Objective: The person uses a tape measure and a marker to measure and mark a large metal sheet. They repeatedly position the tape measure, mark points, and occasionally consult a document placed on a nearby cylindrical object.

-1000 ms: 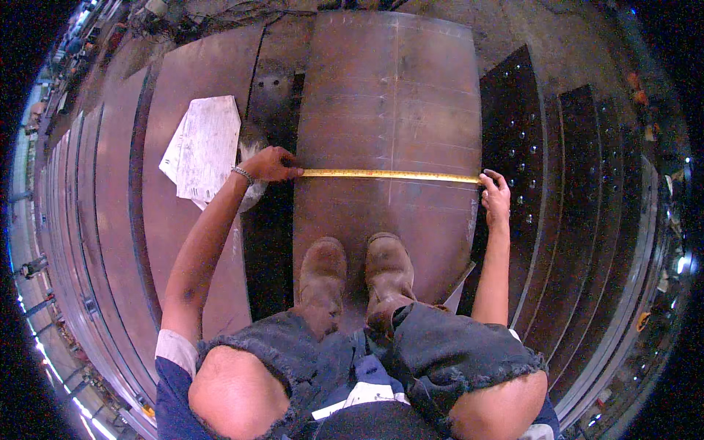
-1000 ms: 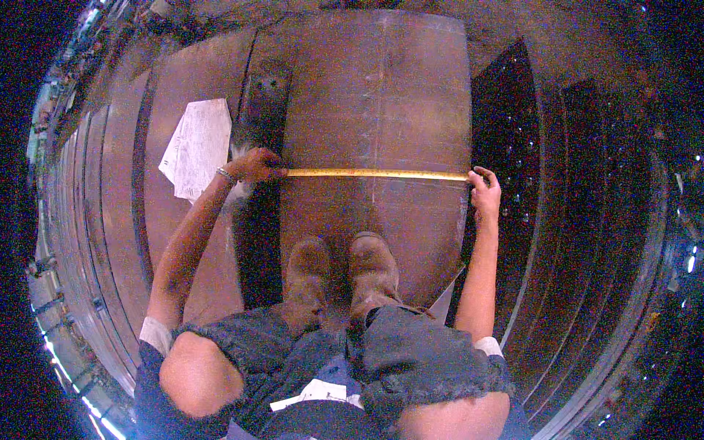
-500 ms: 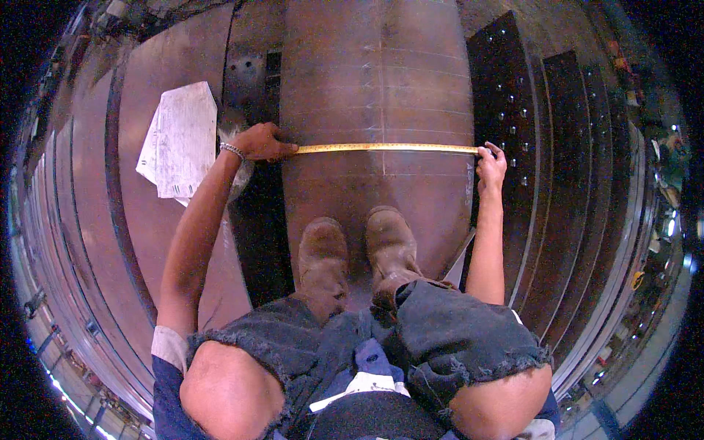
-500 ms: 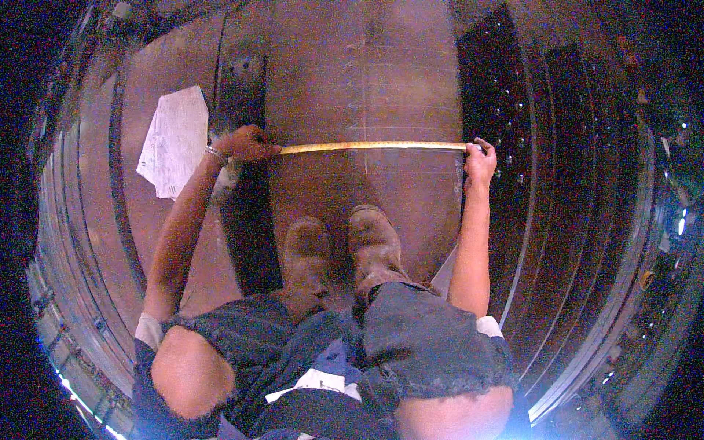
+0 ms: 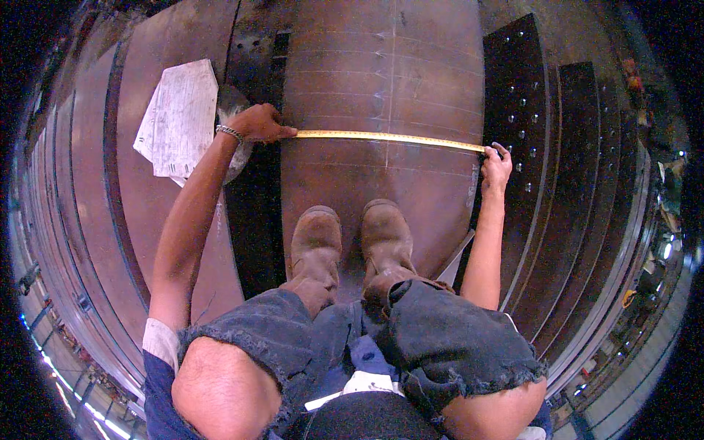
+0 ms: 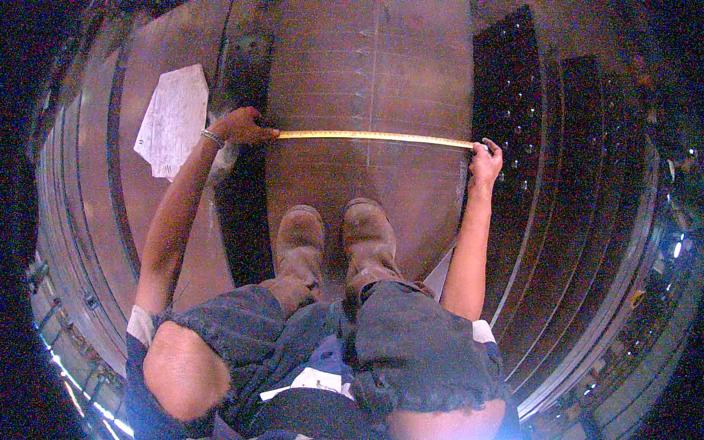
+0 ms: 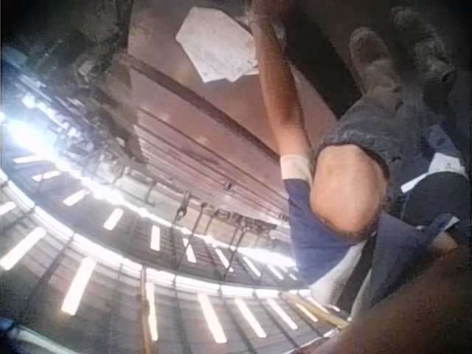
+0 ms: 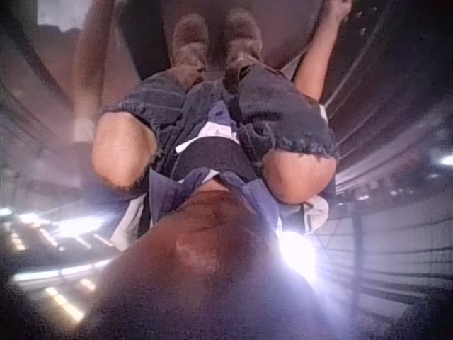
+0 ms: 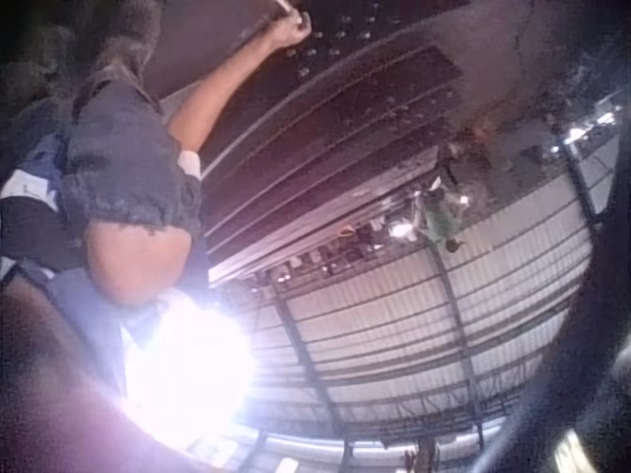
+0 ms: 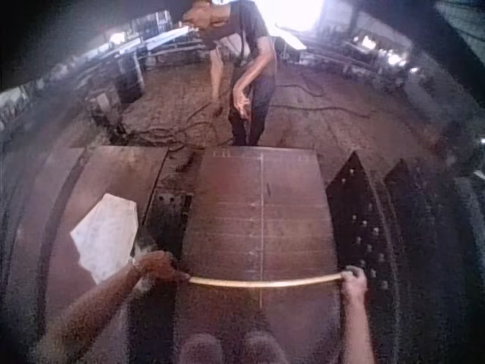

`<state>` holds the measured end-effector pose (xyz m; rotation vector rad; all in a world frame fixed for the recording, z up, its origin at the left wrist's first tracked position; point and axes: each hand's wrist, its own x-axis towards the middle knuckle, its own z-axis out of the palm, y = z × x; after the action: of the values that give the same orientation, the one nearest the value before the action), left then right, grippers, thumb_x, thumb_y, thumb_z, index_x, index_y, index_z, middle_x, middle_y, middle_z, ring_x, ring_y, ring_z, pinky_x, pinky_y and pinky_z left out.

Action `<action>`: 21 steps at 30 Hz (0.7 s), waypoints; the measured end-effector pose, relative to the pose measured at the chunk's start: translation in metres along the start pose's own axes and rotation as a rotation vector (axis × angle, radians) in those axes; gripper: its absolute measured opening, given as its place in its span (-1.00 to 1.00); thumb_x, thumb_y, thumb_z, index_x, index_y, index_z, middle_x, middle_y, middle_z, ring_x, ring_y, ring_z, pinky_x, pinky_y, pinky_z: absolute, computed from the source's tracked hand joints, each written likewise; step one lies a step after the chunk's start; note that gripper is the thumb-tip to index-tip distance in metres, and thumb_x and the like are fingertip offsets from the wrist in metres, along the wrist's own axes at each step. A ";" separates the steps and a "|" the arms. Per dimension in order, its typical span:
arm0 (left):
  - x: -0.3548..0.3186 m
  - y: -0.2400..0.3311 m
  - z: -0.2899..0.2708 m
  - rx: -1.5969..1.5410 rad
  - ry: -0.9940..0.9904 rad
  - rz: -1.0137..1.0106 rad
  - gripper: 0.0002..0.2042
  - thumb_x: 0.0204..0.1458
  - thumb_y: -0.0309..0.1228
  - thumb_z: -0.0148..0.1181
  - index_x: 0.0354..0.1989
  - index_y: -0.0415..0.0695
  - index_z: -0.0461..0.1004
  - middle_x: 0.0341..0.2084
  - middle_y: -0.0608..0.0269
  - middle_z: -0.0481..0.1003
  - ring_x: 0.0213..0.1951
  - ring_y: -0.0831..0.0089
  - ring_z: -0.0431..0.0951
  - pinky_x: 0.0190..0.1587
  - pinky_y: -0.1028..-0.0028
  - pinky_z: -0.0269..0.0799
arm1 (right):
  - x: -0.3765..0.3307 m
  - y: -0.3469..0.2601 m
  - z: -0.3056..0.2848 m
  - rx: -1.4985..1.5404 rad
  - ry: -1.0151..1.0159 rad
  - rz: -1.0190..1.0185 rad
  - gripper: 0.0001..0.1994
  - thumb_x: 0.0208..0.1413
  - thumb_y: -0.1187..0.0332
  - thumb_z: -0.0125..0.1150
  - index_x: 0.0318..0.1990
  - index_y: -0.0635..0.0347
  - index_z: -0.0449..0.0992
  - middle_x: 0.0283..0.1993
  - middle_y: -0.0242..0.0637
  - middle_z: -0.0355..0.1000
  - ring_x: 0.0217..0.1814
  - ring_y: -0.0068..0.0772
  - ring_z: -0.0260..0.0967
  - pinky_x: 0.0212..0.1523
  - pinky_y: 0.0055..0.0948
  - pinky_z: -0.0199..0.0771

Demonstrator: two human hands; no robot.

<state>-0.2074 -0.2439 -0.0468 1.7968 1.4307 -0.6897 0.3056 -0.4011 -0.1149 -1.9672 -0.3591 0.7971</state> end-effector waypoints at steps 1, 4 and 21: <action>0.001 0.000 0.000 -0.004 0.013 0.005 -0.14 -0.22 0.37 0.24 -0.09 -0.32 0.48 -0.14 -0.12 0.50 -0.04 0.05 0.50 0.03 0.20 0.42 | 0.004 0.004 -0.001 0.015 -0.004 -0.021 -0.65 0.03 0.48 0.26 0.00 0.21 0.39 -0.50 -0.47 0.33 -0.72 -0.76 0.03 -0.76 -0.66 -0.05; 0.005 -0.015 0.008 -0.022 0.147 0.085 -0.31 -0.18 0.32 0.25 -0.46 -0.23 0.64 -0.53 0.09 0.61 -0.38 0.23 0.63 -0.23 0.26 0.52 | 0.008 0.006 0.000 0.054 -0.021 -0.048 -0.65 0.03 0.47 0.27 0.00 0.21 0.39 -0.52 -0.49 0.32 -0.71 -0.77 0.04 -0.76 -0.66 -0.04; 0.029 -0.031 -0.001 0.016 0.110 0.075 -0.33 -0.17 0.30 0.26 -0.21 -0.15 0.64 -0.34 0.02 0.62 -0.19 0.12 0.63 -0.07 0.25 0.50 | 0.011 -0.011 0.010 0.116 -0.058 0.005 -0.72 0.06 0.48 0.27 -0.06 0.19 0.41 -0.54 -0.54 0.28 -0.72 -0.78 0.03 -0.76 -0.68 -0.08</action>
<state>-0.2304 -0.2221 -0.0751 1.9163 1.4238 -0.5732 0.3078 -0.3826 -0.1128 -1.8403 -0.3350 0.8609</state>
